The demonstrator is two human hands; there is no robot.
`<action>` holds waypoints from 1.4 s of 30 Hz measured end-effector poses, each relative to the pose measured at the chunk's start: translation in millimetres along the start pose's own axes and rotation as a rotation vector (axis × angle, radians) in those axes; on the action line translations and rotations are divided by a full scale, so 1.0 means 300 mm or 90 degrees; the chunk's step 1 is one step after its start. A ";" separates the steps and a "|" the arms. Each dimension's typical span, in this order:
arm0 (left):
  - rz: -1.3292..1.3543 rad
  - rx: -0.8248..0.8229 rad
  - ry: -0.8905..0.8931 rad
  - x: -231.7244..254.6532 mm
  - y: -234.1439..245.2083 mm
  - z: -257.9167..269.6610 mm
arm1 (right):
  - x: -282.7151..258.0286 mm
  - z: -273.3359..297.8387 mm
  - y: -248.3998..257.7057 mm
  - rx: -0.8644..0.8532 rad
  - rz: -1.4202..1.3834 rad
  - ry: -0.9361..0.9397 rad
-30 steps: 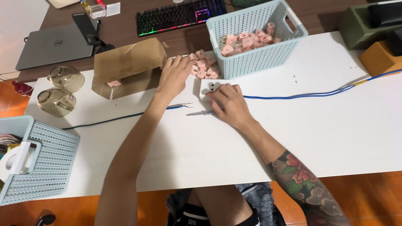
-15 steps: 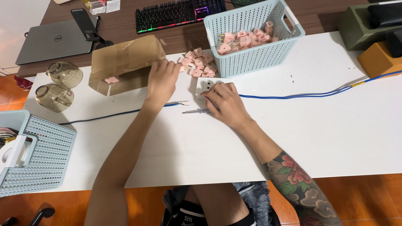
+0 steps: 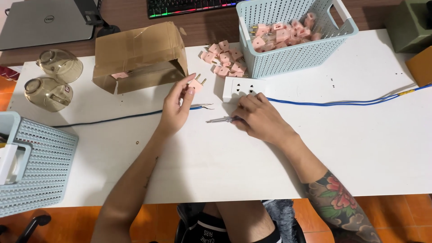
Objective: Assembling small electrical components by hand and using a screwdriver to fasten parts.
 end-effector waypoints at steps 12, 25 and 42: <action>-0.038 -0.024 -0.019 0.038 -0.068 0.039 | 0.074 0.007 0.014 0.418 -0.420 -0.307; -0.023 -0.178 0.083 0.068 -0.125 0.076 | -0.020 0.012 0.035 0.458 -0.657 -0.305; -0.269 -0.202 -0.205 0.069 -0.181 0.140 | -0.076 0.039 0.001 0.348 -0.651 -0.209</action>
Point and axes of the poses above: each hand's wrist, its own z-axis away from the middle knuckle, its own y-axis out of the back of the hand, x = y × z, the point moved 2 cm from there along -z, towards the middle knuckle, and after that the axes turned 9 degrees about x, right-handed, at the moved point
